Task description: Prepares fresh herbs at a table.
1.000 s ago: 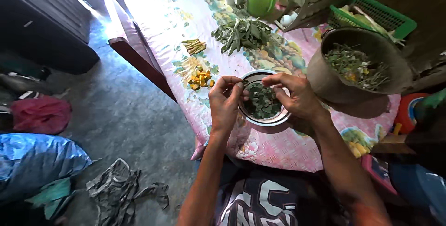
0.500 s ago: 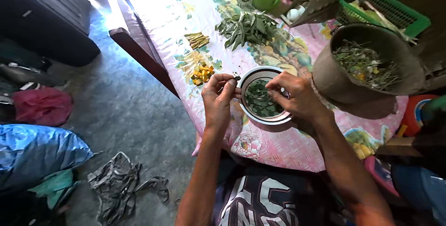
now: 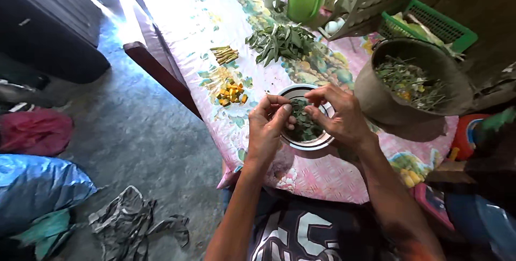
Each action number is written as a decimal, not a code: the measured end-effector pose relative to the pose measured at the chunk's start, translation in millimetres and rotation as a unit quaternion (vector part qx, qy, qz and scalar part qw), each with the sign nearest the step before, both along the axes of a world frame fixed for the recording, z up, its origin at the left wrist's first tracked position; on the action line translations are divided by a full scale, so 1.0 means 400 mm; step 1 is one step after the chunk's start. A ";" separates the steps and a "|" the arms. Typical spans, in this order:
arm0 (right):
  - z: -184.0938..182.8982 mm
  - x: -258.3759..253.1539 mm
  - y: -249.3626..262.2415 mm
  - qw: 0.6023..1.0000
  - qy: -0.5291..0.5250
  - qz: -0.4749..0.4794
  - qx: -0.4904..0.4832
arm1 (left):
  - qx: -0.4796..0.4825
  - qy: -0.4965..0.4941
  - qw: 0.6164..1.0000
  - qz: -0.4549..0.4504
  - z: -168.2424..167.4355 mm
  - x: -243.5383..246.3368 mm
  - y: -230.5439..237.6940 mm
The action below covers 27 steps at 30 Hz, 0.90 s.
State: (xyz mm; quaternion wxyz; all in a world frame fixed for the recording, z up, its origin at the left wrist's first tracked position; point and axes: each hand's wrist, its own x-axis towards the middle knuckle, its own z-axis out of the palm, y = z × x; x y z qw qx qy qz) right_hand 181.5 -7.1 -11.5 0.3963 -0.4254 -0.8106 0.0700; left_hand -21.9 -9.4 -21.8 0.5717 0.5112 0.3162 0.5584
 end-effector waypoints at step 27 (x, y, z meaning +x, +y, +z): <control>0.005 0.018 -0.008 0.984 0.133 0.122 -0.006 | -0.023 -0.044 0.996 -0.080 0.011 0.019 -0.011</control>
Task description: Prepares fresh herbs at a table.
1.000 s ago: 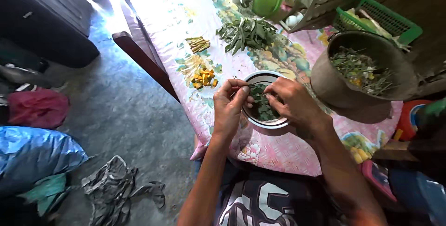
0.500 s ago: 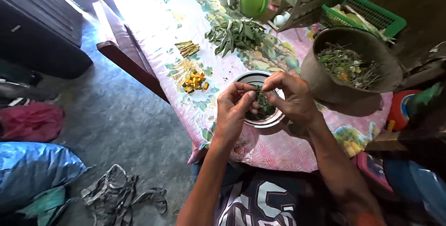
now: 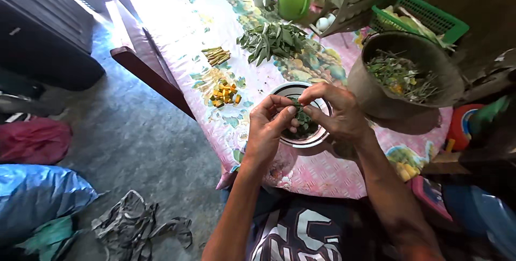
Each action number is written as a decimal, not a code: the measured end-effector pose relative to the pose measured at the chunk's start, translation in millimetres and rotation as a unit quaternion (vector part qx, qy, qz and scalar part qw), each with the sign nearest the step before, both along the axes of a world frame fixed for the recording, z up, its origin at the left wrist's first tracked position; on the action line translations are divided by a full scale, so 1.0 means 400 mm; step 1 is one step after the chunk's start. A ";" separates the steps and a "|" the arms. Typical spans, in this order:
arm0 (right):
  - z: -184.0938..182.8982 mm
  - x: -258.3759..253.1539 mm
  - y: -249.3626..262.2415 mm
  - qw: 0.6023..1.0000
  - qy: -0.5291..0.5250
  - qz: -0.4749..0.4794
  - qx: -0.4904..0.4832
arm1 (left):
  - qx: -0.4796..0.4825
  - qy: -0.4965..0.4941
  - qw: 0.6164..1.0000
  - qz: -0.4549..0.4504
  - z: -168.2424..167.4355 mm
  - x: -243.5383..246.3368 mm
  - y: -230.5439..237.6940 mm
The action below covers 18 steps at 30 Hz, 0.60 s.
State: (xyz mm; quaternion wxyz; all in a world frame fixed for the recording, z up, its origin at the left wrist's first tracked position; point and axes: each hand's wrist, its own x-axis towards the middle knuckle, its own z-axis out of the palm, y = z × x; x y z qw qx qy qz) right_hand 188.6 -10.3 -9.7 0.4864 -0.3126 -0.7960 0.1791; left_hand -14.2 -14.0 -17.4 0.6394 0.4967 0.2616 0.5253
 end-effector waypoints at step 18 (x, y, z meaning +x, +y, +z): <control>0.001 0.003 -0.007 0.999 0.009 0.007 -0.049 | -0.004 -0.019 1.000 -0.016 -0.004 -0.002 -0.003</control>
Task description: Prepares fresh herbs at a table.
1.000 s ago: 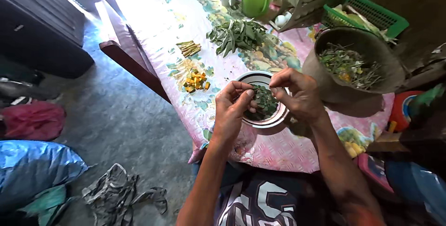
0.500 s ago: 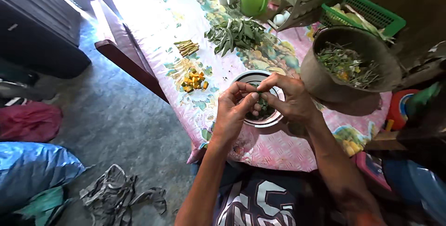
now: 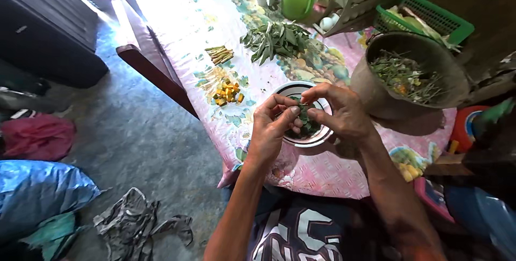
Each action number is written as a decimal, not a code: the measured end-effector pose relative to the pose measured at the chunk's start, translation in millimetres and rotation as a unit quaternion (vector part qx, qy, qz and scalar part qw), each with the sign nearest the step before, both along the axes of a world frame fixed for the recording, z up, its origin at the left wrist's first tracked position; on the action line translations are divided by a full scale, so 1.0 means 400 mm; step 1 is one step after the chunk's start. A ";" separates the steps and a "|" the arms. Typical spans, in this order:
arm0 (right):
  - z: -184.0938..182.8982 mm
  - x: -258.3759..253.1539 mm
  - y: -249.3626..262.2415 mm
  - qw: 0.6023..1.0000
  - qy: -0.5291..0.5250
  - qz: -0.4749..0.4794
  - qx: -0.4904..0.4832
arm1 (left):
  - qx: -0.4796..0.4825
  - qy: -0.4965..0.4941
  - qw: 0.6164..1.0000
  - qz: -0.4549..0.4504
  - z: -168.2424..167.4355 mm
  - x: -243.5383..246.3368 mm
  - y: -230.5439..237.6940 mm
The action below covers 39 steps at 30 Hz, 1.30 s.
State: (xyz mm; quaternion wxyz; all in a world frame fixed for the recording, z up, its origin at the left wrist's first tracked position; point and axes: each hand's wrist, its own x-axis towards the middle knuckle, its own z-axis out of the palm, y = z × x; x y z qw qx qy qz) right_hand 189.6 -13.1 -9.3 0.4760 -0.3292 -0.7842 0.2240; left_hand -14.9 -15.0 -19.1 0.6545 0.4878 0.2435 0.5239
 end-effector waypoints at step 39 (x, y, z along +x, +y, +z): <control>-0.024 -0.018 0.012 0.962 -0.226 -0.100 0.120 | 0.038 0.078 0.994 0.060 -0.011 0.033 0.005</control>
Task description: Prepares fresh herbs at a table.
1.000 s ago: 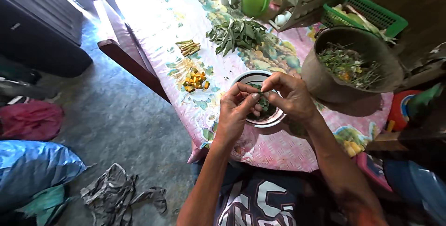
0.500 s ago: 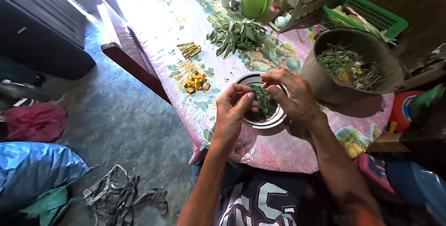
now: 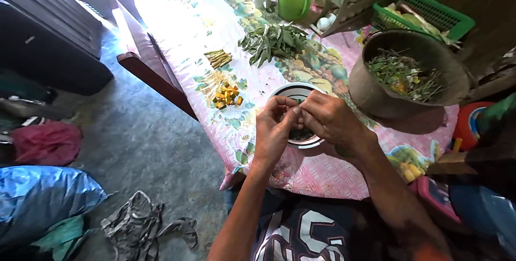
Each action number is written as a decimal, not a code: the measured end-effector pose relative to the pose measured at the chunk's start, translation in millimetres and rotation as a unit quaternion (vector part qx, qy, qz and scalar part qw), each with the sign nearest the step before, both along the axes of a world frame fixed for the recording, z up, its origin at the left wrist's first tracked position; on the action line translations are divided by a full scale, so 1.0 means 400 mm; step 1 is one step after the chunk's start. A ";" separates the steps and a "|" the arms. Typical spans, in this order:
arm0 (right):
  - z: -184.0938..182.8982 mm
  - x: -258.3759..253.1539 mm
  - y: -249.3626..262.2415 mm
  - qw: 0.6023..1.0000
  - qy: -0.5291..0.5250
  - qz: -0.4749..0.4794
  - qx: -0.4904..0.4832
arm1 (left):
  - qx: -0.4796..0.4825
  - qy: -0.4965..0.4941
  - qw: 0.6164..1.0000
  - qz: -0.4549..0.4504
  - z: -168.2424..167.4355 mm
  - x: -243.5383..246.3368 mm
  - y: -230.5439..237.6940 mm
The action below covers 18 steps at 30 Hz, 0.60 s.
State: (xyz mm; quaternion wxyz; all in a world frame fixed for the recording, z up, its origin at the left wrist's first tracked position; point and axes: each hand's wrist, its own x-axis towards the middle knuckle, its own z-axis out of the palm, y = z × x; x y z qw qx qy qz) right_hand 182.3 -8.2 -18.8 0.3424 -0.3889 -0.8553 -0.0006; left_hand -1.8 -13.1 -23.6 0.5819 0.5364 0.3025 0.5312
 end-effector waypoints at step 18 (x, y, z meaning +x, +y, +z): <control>0.204 0.369 -0.151 0.881 -0.079 -0.457 -0.091 | -0.142 -0.156 0.970 -0.123 0.033 -0.016 -0.001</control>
